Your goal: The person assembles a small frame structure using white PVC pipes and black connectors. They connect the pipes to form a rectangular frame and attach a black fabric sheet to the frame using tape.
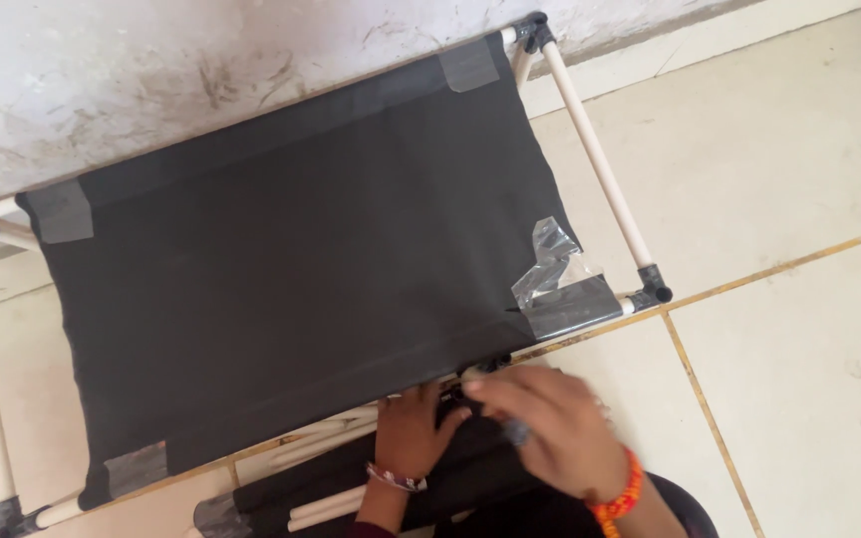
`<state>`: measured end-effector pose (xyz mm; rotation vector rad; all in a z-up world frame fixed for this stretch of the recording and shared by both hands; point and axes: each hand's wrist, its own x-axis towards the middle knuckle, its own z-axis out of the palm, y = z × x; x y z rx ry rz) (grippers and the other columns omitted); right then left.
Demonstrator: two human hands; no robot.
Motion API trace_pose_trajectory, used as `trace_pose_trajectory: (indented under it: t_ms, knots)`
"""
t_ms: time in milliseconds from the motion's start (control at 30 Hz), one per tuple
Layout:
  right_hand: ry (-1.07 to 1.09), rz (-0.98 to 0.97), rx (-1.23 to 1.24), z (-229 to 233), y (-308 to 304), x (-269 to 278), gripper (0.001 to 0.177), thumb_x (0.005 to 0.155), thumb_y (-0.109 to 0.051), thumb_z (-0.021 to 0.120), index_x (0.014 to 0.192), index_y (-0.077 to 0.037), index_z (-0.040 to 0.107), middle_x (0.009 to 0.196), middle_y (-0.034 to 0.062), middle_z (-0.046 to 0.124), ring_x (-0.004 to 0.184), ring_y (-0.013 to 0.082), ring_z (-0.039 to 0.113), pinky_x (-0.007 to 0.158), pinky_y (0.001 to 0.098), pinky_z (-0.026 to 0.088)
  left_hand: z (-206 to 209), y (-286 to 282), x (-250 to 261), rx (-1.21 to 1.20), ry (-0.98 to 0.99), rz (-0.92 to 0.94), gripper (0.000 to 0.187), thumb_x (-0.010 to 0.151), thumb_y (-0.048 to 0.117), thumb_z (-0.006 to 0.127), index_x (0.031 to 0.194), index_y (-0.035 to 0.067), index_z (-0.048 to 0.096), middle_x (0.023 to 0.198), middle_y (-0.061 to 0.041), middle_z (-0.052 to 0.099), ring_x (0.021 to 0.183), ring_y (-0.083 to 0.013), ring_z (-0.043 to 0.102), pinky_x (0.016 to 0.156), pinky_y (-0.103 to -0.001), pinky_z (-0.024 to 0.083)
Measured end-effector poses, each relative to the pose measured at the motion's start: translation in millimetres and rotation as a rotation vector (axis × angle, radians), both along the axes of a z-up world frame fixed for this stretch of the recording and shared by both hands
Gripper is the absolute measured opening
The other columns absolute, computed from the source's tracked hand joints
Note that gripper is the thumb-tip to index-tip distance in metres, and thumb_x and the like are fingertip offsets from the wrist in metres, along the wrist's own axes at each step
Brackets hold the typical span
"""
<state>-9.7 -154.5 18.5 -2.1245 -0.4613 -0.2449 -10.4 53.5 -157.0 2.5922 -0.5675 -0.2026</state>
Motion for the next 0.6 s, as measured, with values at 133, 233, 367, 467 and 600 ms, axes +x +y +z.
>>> trace_pose_trajectory:
  t_ms: [133,233,367,467,600]
  knots:
    - [-0.185,-0.36,-0.148,3,-30,-14,0.04,0.074,0.015,0.057,0.105,-0.01,0.064,0.086,0.0078,0.072,0.074,0.0209,0.073,0.066,0.0318,0.057,5,-2,-9,-0.026,-0.133,-0.017,0.062,0.09,0.056,0.064,0.132,0.009,0.065,0.139,-0.022,0.058,0.118,-0.0399,0.06,0.105,-0.065,0.034]
    - [-0.262,-0.512,-0.082,-11,-39,-24,0.028,0.093,0.015,0.053,0.113,-0.004,0.058,0.086,0.0093,0.071,0.079,0.0211,0.075,0.073,0.0311,0.06,3,-2,-7,-0.05,-0.137,-0.003,0.061,0.092,0.054,0.065,0.135,0.012,0.063,0.139,-0.018,0.059,0.122,-0.0385,0.059,0.108,-0.064,0.034]
    - [-0.158,-0.606,-0.038,-47,-36,-20,0.024,0.102,0.01,0.054,0.122,-0.002,0.056,0.09,0.0125,0.074,0.089,0.0256,0.078,0.08,0.0338,0.059,2,-1,-11,-0.063,-0.156,0.014,0.06,0.091,0.055,0.066,0.134,0.012,0.065,0.137,-0.014,0.059,0.125,-0.0379,0.057,0.11,-0.065,0.032]
    - [-0.094,-0.638,-0.083,-72,-33,-18,0.029,0.098,0.007,0.061,0.125,0.0,0.053,0.1,0.0192,0.073,0.094,0.0292,0.077,0.079,0.0337,0.059,0,-1,-15,-0.08,-0.183,0.023,0.059,0.092,0.054,0.066,0.133,0.011,0.066,0.139,-0.013,0.058,0.129,-0.0359,0.054,0.113,-0.066,0.03]
    - [-0.071,-0.597,-0.05,-73,-32,-30,0.032,0.097,0.008,0.058,0.127,-0.002,0.052,0.097,0.0152,0.075,0.098,0.0285,0.078,0.082,0.0343,0.06,5,-2,-12,-0.105,-0.23,0.031,0.057,0.09,0.053,0.066,0.129,0.012,0.067,0.142,-0.013,0.056,0.136,-0.0347,0.048,0.113,-0.067,0.027]
